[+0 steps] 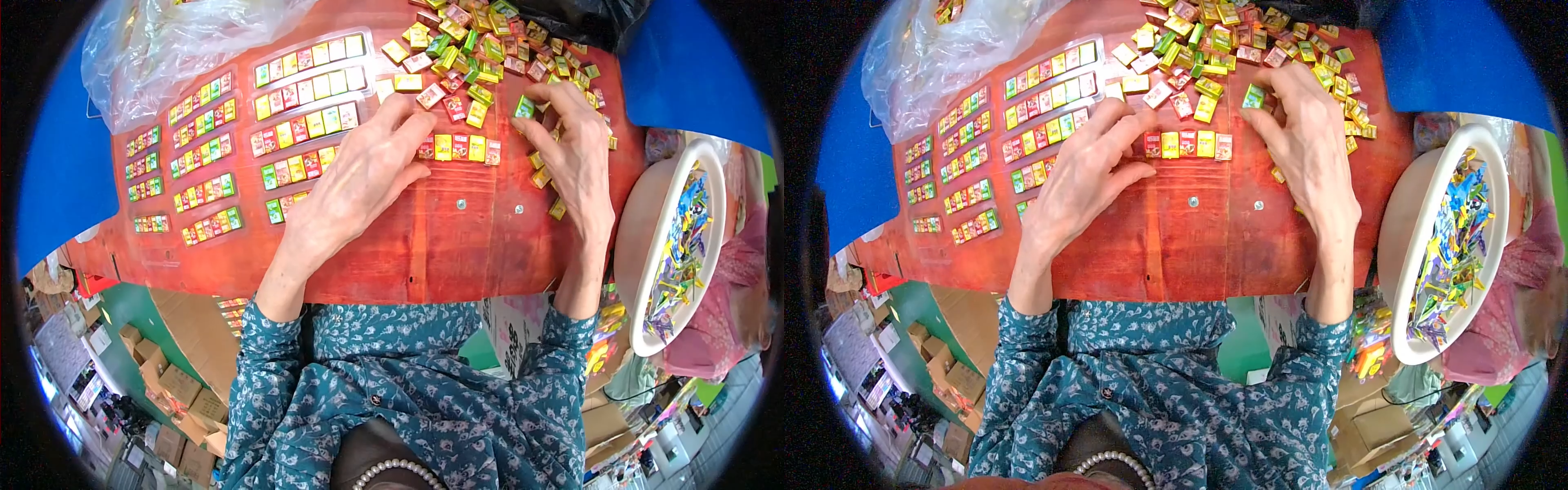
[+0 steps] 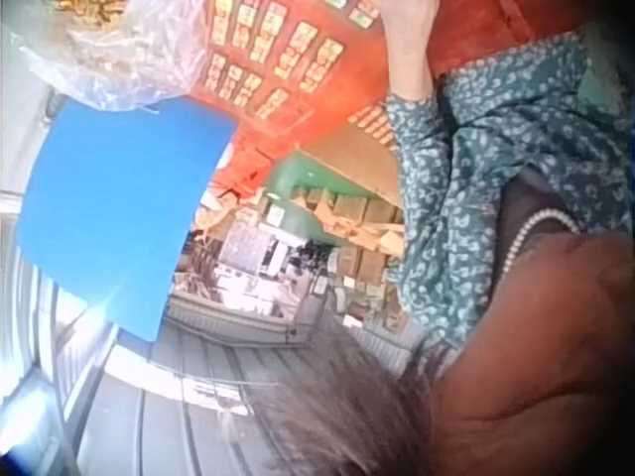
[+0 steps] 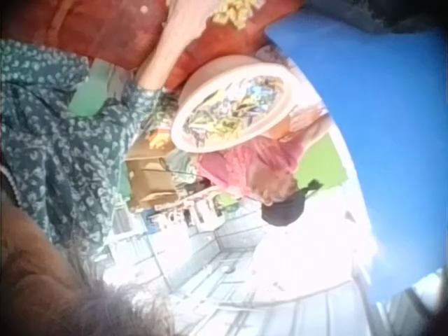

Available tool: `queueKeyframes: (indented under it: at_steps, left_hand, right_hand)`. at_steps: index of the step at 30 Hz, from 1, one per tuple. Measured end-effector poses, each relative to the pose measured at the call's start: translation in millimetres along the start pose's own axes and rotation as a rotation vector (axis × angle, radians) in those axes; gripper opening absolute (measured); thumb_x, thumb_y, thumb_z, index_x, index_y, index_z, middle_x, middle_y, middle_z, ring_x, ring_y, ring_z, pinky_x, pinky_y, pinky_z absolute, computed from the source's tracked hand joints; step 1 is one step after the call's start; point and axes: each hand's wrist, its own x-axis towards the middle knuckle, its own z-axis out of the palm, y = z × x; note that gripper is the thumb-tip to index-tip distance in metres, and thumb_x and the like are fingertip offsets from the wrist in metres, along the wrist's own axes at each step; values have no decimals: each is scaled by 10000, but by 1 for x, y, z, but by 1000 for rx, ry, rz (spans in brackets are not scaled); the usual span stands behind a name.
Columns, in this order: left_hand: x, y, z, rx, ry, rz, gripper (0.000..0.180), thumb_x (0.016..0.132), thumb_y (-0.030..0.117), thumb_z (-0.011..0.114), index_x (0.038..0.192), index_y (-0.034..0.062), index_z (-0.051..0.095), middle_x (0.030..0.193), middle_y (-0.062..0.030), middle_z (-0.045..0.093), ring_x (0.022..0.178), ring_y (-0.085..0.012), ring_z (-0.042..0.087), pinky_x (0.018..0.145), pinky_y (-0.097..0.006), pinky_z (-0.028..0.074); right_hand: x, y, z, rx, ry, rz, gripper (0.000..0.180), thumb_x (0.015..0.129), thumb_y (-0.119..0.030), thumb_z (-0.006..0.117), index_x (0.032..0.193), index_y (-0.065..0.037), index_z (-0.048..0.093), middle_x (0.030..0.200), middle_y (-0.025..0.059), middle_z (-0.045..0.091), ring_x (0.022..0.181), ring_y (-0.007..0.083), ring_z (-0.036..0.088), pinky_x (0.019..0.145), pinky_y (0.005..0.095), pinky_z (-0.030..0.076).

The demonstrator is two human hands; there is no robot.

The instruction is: Sorting and arranging miniature toy boxes into organized groups on a table.

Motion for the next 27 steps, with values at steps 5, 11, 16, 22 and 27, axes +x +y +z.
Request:
queueKeyframes:
  at_steps: [5, 11, 16, 22, 27]
  left_hand:
    - [-3, 2, -5, -19, -5, -56, 509, 758, -29, 754, 1236, 28, 589, 1080, -110, 567, 801, -220, 630, 724, -346, 536]
    - [-10, 6, -34, -16, 13, -119, 480, 774, -48, 714, 1225, 0, 559, 1073, -169, 548, 949, -380, 598, 784, -442, 489]
    - [-18, -1, -34, 33, 48, -110, 492, 763, -50, 721, 1228, -8, 567, 1081, -173, 555, 932, -382, 594, 787, -433, 490]
    - [-15, -6, -23, -5, 45, -38, 465, 757, -50, 723, 1194, -16, 566, 1062, -179, 551, 952, -395, 592, 805, -446, 495]
    - [-10, -4, -18, 72, 42, -44, 465, 747, -34, 743, 1195, -7, 622, 1037, -124, 582, 841, -278, 621, 729, -376, 521]
  right_hand:
    - [-20, -16, -2, 118, -36, 13, 281, 786, -47, 748, 1031, 29, 633, 920, 147, 616, 785, 275, 636, 693, 366, 503]
    - [-19, -41, 34, 162, -51, -227, 382, 760, -32, 737, 1118, 11, 610, 1010, 165, 624, 958, 366, 592, 838, 432, 496]
    - [-10, -52, 58, 109, -109, -274, 494, 741, -4, 728, 1213, -20, 582, 1090, 152, 622, 1061, 364, 542, 902, 452, 480]
    - [-10, -42, 65, 80, -77, -275, 517, 738, -33, 748, 1228, -10, 584, 1104, 152, 631, 1044, 366, 542, 924, 450, 466]
    - [-17, -33, 44, -5, 15, -232, 530, 721, -46, 773, 1219, 17, 602, 1046, 175, 635, 969, 371, 563, 863, 438, 468]
